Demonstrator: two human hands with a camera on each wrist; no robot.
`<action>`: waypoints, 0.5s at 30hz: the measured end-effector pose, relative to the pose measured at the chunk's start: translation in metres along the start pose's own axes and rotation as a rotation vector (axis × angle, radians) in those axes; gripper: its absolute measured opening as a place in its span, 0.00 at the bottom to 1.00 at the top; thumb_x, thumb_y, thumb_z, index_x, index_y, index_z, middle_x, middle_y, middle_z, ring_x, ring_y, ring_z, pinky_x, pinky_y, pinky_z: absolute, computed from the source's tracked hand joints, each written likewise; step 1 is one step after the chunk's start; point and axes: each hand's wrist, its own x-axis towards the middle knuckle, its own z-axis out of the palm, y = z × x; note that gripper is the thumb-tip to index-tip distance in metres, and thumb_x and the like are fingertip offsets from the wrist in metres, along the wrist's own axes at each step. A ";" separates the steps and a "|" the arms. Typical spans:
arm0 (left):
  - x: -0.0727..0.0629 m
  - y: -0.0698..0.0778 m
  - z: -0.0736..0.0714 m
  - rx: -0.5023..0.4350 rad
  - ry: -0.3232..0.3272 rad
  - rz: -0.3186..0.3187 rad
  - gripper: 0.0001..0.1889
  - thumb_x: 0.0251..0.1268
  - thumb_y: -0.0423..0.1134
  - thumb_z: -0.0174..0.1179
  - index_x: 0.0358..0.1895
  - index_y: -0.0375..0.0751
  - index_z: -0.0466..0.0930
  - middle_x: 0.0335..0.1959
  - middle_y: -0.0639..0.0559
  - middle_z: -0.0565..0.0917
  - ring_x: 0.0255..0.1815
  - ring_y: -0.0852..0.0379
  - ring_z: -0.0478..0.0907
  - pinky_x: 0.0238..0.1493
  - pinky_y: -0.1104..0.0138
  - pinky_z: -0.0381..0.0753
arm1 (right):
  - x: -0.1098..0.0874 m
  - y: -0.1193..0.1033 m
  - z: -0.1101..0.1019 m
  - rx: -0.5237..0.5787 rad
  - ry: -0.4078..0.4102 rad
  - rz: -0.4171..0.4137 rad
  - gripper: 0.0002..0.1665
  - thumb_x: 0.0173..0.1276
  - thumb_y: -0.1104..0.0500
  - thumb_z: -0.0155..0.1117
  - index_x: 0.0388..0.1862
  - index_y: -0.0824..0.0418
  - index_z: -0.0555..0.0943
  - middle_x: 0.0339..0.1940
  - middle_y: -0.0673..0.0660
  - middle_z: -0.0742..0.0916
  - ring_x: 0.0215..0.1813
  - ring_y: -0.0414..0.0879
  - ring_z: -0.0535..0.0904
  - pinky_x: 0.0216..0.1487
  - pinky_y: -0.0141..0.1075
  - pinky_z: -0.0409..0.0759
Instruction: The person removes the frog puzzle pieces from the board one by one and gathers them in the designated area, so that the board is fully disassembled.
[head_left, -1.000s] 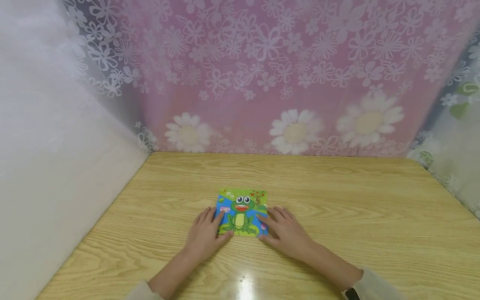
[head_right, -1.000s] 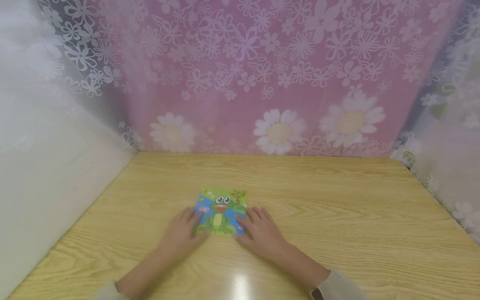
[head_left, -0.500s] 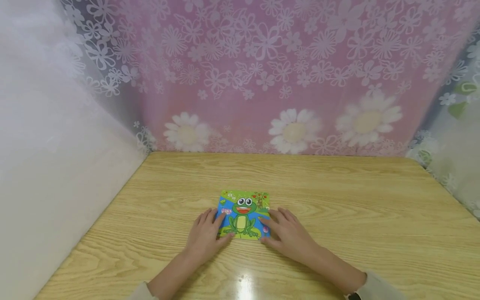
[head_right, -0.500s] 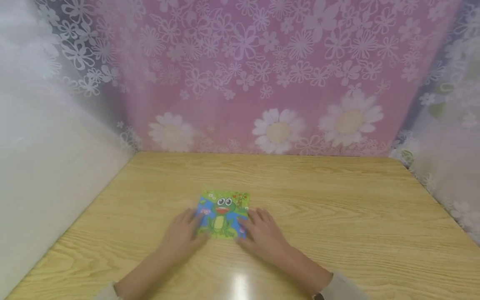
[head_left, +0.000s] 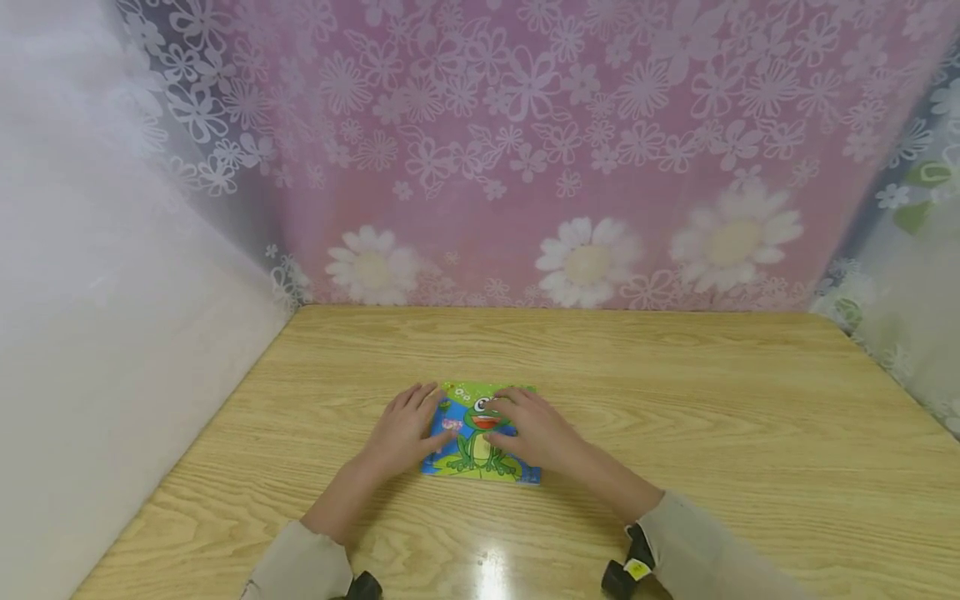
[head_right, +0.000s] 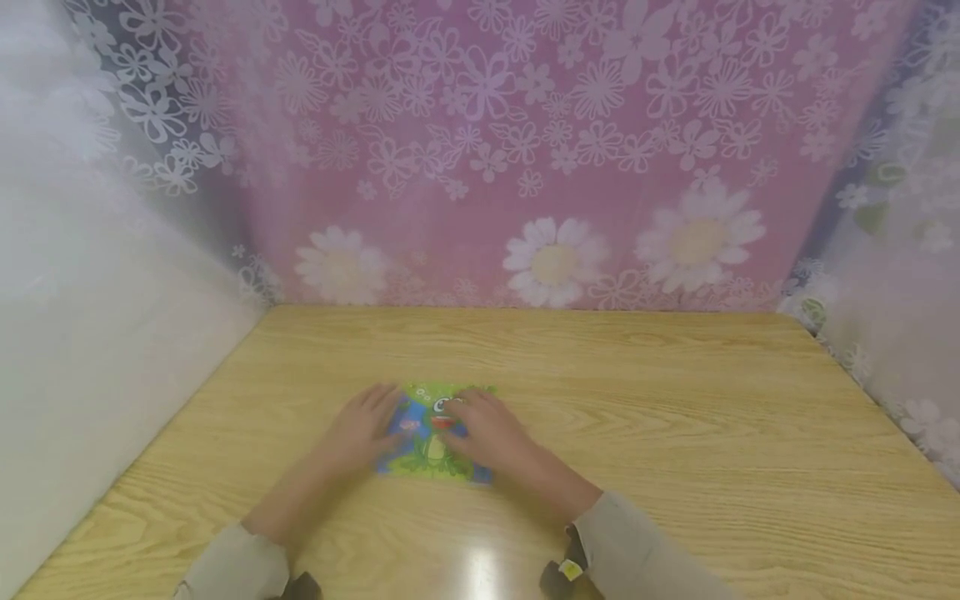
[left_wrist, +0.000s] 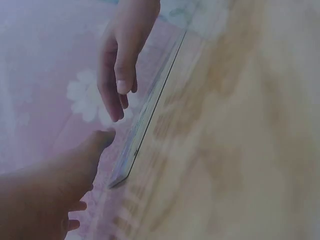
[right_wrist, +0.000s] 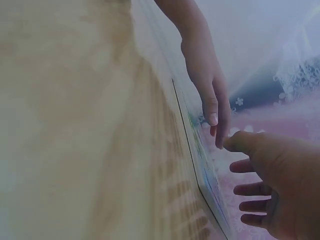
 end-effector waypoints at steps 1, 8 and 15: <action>0.002 -0.002 0.001 -0.010 -0.012 -0.003 0.37 0.63 0.61 0.51 0.66 0.38 0.62 0.67 0.40 0.61 0.67 0.39 0.53 0.63 0.47 0.53 | 0.005 0.001 0.002 0.016 0.003 -0.004 0.25 0.62 0.49 0.64 0.55 0.62 0.78 0.56 0.63 0.76 0.58 0.60 0.69 0.55 0.55 0.68; 0.005 -0.009 0.010 -0.016 -0.073 -0.040 0.41 0.62 0.65 0.47 0.70 0.40 0.57 0.69 0.42 0.56 0.69 0.38 0.48 0.65 0.45 0.45 | 0.039 0.006 0.014 0.071 -0.002 0.045 0.24 0.61 0.51 0.65 0.53 0.62 0.78 0.54 0.59 0.78 0.57 0.57 0.70 0.55 0.51 0.69; 0.005 -0.010 0.011 -0.028 -0.091 -0.068 0.42 0.61 0.68 0.45 0.71 0.42 0.56 0.70 0.43 0.54 0.69 0.36 0.45 0.62 0.39 0.41 | 0.059 0.010 0.027 -0.005 0.044 0.077 0.18 0.61 0.51 0.65 0.47 0.59 0.82 0.46 0.56 0.80 0.48 0.52 0.72 0.50 0.45 0.71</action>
